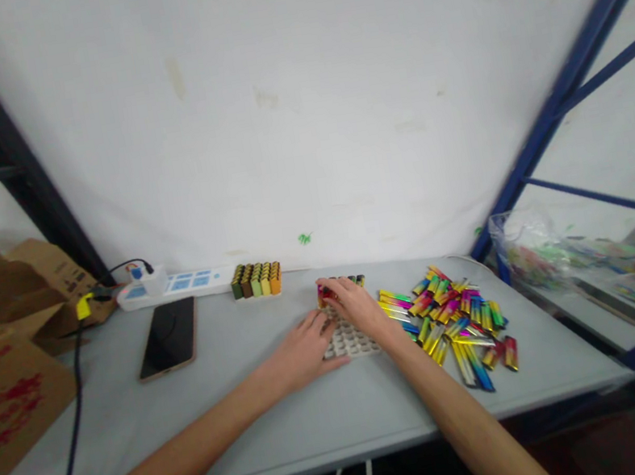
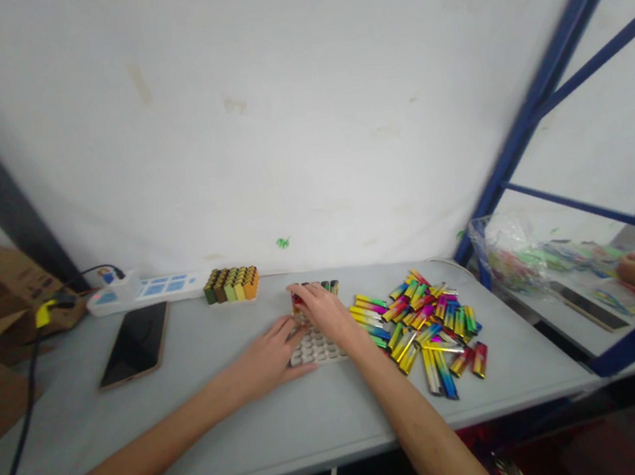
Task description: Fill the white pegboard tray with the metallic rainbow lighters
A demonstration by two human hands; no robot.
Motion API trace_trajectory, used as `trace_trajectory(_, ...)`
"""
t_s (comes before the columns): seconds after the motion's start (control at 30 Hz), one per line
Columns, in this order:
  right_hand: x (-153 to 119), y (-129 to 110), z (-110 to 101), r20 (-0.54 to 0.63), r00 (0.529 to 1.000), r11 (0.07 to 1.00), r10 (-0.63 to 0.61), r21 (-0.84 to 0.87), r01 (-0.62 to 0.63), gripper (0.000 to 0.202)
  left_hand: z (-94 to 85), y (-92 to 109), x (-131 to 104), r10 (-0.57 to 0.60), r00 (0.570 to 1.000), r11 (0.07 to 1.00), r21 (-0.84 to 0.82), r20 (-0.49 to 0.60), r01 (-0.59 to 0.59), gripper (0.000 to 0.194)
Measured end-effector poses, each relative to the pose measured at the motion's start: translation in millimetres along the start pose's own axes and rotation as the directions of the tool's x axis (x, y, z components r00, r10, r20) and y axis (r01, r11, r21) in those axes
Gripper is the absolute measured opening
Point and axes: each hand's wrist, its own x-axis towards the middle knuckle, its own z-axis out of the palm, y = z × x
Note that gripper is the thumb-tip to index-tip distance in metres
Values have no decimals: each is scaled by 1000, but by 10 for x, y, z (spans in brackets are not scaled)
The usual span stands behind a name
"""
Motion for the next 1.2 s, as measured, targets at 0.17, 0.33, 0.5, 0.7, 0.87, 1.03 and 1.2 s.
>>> trace_trajectory(0.17, 43, -4, 70, -51, 999, 999, -9, 39, 11, 29, -14, 13, -7, -3, 1000, 1000, -17, -3, 3, 60)
trace_trajectory(0.33, 45, 54, 51, -160, 986, 998, -52, -45, 45, 25, -28, 27, 0, -11, 1000, 999, 33, 27, 11, 61)
trace_trajectory(0.5, 10, 66, 5, -193, 978, 994, -75, -88, 59, 28, -51, 23, 1, -22, 999, 999, 40, 31, 20, 59)
trace_trajectory(0.7, -17, 285, -307, -351, 935, 992, 45, -96, -84, 40, -50, -17, -7, -34, 998, 999, 5, 44, 34, 64)
trace_trajectory(0.87, -294, 876, -740, -429, 791, 785, 436, -249, -568, 32, -26, -72, -3, -33, 998, 999, -40, 49, 35, 66)
trace_trajectory(1.03, -524, 1144, -716, -10, 745, 692, 667, -362, -624, 28, -23, -94, 1, -36, 998, 997, -64, 47, 39, 67)
trace_trajectory(1.2, -511, 1102, -619, 50, 779, 750, 625, -313, -582, 19, 1, -112, -1, -34, 999, 995, -91, 24, 36, 66)
